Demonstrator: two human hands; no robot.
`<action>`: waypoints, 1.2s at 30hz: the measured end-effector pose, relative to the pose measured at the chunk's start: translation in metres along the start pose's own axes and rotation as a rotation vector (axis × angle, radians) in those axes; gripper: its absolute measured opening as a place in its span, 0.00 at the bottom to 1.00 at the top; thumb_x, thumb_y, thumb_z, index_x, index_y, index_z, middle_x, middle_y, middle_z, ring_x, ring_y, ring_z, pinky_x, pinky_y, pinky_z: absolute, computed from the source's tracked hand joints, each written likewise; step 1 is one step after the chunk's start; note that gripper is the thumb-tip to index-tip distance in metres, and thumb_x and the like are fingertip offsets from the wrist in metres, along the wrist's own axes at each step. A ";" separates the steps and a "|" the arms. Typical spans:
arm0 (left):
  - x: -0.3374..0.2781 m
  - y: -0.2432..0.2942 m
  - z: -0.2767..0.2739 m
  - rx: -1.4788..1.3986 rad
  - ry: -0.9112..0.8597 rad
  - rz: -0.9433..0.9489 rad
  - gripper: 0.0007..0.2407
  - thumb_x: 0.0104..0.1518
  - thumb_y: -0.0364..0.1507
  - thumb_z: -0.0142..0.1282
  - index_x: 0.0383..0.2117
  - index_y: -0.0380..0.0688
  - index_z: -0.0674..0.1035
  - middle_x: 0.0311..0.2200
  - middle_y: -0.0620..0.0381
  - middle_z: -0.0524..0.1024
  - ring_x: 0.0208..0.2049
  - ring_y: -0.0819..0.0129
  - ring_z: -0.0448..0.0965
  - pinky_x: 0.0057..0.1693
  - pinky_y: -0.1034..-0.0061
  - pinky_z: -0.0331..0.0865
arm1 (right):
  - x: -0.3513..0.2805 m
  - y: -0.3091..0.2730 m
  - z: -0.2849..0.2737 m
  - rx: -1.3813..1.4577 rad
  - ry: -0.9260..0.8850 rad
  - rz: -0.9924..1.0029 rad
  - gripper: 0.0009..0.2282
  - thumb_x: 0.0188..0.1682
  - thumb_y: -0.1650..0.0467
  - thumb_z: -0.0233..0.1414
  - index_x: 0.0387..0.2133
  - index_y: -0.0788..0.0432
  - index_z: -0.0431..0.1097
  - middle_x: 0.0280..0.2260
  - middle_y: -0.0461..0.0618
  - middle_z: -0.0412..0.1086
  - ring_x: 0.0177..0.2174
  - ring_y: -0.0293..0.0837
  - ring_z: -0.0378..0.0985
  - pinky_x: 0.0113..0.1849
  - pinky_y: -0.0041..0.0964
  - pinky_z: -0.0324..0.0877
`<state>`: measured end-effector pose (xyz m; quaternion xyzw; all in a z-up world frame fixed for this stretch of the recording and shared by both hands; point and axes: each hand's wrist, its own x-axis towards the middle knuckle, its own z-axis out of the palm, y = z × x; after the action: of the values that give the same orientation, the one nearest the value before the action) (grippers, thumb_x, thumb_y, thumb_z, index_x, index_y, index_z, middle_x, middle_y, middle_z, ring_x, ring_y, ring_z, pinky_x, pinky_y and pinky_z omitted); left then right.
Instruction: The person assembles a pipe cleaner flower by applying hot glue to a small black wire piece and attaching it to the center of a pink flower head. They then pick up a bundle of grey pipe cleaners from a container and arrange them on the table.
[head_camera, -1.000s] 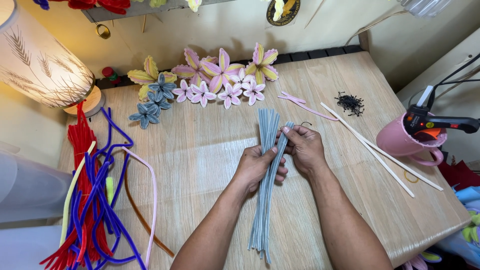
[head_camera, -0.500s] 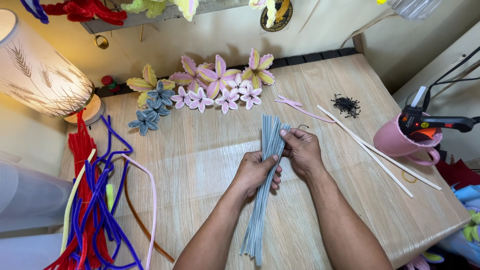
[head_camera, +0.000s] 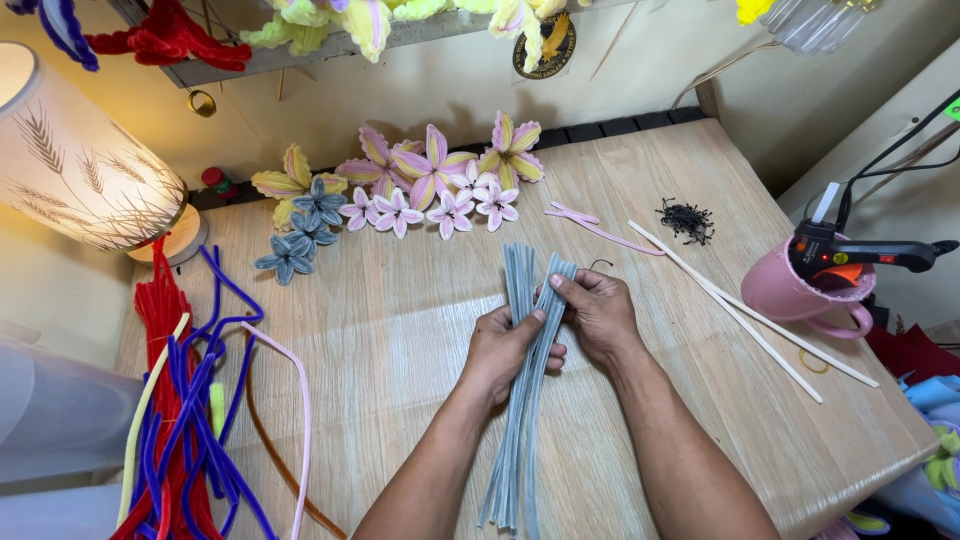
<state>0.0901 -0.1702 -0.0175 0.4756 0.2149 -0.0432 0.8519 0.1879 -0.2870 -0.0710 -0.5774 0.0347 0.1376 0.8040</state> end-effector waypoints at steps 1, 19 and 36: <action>0.001 -0.001 0.000 0.000 0.000 -0.001 0.11 0.63 0.26 0.54 0.38 0.23 0.72 0.28 0.31 0.81 0.27 0.47 0.86 0.33 0.60 0.85 | 0.005 0.006 -0.004 0.000 0.001 0.000 0.04 0.46 0.74 0.64 0.30 0.64 0.77 0.24 0.49 0.77 0.24 0.41 0.83 0.29 0.37 0.81; -0.005 0.002 0.003 -0.050 0.027 0.010 0.10 0.61 0.25 0.58 0.34 0.24 0.74 0.23 0.31 0.80 0.23 0.51 0.86 0.30 0.65 0.84 | -0.013 -0.017 0.007 0.012 -0.057 0.001 0.03 0.47 0.74 0.64 0.30 0.63 0.78 0.23 0.49 0.77 0.24 0.40 0.83 0.29 0.35 0.79; 0.003 0.000 -0.002 0.002 -0.039 -0.014 0.11 0.62 0.25 0.58 0.32 0.22 0.74 0.24 0.30 0.80 0.23 0.51 0.85 0.29 0.64 0.84 | -0.009 -0.013 0.006 0.103 0.006 -0.017 0.04 0.47 0.75 0.64 0.29 0.63 0.75 0.21 0.52 0.76 0.23 0.43 0.83 0.27 0.37 0.80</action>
<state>0.0919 -0.1679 -0.0193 0.4742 0.2018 -0.0587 0.8550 0.1816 -0.2870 -0.0553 -0.5358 0.0393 0.1270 0.8338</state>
